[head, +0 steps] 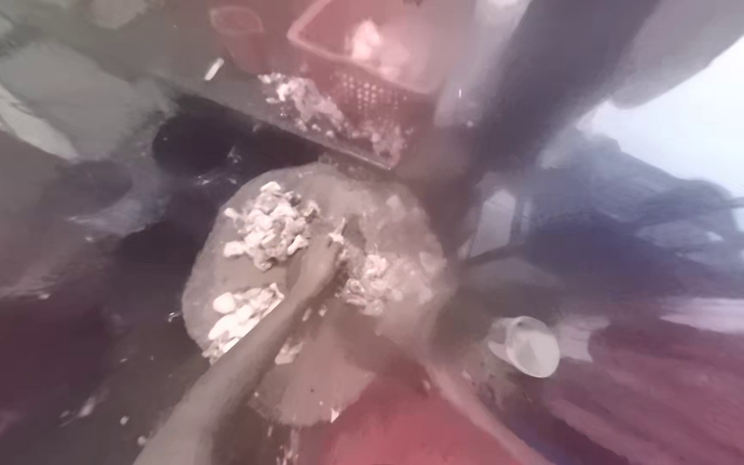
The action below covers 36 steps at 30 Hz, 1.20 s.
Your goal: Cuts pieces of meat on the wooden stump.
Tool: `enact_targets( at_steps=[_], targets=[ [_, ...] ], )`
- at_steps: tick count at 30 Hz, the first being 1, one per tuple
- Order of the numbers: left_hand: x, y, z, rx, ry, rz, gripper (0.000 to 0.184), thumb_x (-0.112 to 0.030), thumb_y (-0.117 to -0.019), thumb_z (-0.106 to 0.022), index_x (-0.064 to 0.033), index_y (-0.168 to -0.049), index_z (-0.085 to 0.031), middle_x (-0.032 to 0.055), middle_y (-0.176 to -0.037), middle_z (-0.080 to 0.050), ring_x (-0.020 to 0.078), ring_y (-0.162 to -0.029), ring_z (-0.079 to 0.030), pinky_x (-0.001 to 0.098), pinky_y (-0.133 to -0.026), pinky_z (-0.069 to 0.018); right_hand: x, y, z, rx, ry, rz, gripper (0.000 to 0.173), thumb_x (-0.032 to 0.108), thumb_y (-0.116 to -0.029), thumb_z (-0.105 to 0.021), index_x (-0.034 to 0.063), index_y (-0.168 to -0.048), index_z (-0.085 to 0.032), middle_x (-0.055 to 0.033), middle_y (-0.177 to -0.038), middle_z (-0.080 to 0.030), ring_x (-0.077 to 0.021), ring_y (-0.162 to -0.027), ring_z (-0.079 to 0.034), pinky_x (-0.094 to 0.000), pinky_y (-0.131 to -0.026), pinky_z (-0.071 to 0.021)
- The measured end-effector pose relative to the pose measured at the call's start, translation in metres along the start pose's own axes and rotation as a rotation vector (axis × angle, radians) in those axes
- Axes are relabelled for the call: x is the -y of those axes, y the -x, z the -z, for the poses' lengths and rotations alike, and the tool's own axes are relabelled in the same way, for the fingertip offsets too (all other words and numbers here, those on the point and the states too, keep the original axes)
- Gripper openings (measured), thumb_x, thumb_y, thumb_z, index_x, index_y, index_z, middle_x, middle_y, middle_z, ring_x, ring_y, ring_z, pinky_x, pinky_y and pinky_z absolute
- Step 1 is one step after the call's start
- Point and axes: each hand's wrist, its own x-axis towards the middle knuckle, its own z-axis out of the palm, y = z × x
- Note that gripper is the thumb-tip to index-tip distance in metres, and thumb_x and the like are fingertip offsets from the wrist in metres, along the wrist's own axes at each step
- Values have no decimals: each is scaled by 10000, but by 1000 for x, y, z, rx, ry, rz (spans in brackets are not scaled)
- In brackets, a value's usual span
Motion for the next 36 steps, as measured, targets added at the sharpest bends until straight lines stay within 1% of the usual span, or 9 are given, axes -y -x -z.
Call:
enact_targets(
  at_steps=[6, 9, 12, 14, 22, 26, 29, 34, 36],
  targets=[
    [36, -19, -10, -57, 100, 59, 453, -310, -1003, -595, -138, -1421, -569, 177, -1427, -574, 367, -1266, -595, 587, -1037, -497, -16, -16, -25, -174, 3, 164, 425, 351, -1004, -587, 276, -1422, -563, -116, -1163, -731, -351, -1036, -713, -624, -893, -563],
    [34, -15, -27, -56, 52, 102, 472, -422, -1002, -575, -210, -1424, -551, 155, -1376, -605, 376, -1198, -628, 625, -951, -536, -11, -10, -23, -276, -11, 254, 395, 307, -1017, -576, 150, -1379, -597, -173, -1174, -717, -370, -1020, -715, -600, -857, -585],
    [22, -13, -27, -108, -77, 121, 382, -393, -970, -609, -196, -1294, -653, 154, -1393, -577, 384, -1160, -644, 612, -901, -569, 50, 43, 47, 42, -29, 46, 453, 177, -1072, -512, 69, -1511, -478, -192, -1466, -555, -346, -1349, -539, -513, -1143, -404],
    [6, -5, -11, -163, 37, 144, 461, -393, -990, -586, -127, -1364, -624, 163, -1451, -551, 355, -1260, -601, 577, -1018, -520, 5, 22, 20, -134, 33, 309, 414, 277, -1035, -545, 84, -1397, -597, -200, -1271, -680, -372, -1155, -667, -570, -983, -533],
    [-14, 162, 29, -376, 927, 215, 499, -273, -902, -675, 3, -1308, -585, 127, -1060, -703, 186, -900, -692, 398, -803, -603, -37, 15, 3, -84, -266, 295, 512, 512, -1048, -480, 125, -1354, -616, -180, -1216, -703, -368, -1128, -681, -629, -971, -525],
    [-120, 244, 45, -352, 935, 760, 364, -21, -982, -584, 79, -1329, -537, 176, -1100, -646, 210, -936, -623, 374, -895, -525, -53, -7, 8, -62, -346, 401, 505, 476, -1060, -478, 60, -1304, -629, -189, -1159, -709, -336, -1076, -694, -568, -959, -540],
    [-43, 270, -57, -363, 886, 405, 522, -195, -1000, -627, 114, -1393, -478, 293, -1190, -652, 289, -1009, -696, 424, -841, -604, -59, -43, -1, -30, -349, 374, 547, 491, -1041, -505, 48, -1345, -607, -200, -1238, -686, -338, -1160, -668, -570, -1018, -517],
    [-70, 275, -119, -266, 994, 747, 434, -298, -1037, -604, -85, -1409, -531, 150, -1133, -681, 217, -905, -680, 419, -785, -590, -68, -45, 1, 15, -232, 394, 586, 506, -1053, -482, 59, -1426, -545, -183, -1231, -690, -306, -1117, -689, -537, -995, -542],
    [-54, 277, -153, -261, 805, 776, 443, -274, -1024, -616, -78, -1417, -551, 161, -1259, -667, 240, -1081, -678, 444, -948, -564, -67, -41, 6, 8, -167, 400, 586, 515, -1058, -466, 76, -1439, -543, -179, -1239, -691, -303, -1132, -684, -538, -1016, -526]
  ],
)
